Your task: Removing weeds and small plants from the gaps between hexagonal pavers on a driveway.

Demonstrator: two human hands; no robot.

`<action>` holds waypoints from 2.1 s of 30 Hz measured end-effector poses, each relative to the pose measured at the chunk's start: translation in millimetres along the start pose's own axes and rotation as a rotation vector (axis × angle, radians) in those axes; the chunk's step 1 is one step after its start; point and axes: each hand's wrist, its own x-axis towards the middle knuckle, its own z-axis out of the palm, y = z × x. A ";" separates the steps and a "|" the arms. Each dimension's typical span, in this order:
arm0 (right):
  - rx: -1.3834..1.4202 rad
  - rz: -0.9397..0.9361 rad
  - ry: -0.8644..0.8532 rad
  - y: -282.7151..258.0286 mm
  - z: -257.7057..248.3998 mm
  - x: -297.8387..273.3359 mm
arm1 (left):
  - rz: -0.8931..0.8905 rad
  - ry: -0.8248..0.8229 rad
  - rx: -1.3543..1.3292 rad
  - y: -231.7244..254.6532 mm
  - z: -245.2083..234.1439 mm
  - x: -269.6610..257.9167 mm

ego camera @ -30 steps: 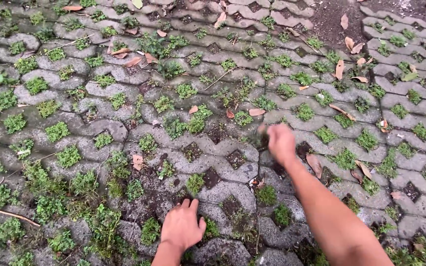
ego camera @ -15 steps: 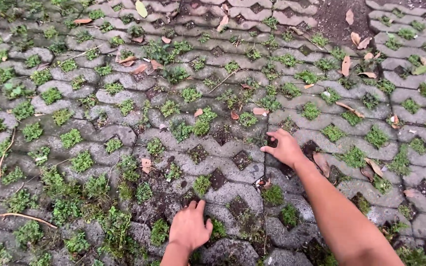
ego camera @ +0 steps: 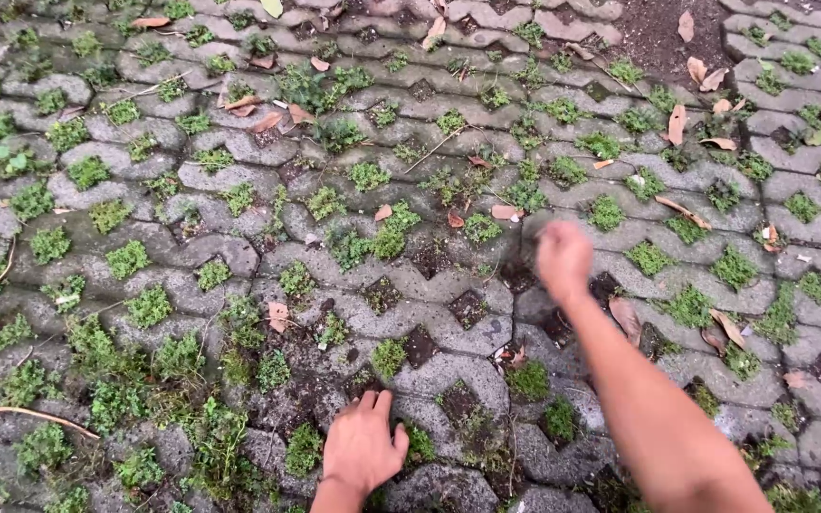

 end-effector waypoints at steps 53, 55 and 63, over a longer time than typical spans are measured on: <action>-0.833 -0.585 -1.486 -244.9 -29.8 117.2 | 0.209 0.227 -0.011 -108.7 -57.7 140.1; -1.090 -0.548 -1.406 -260.8 -13.7 120.8 | 0.183 0.279 -0.034 -127.7 -45.9 150.2; -0.716 -0.675 -1.460 -232.1 122.1 98.9 | -0.091 0.111 -0.150 -115.2 -81.5 52.3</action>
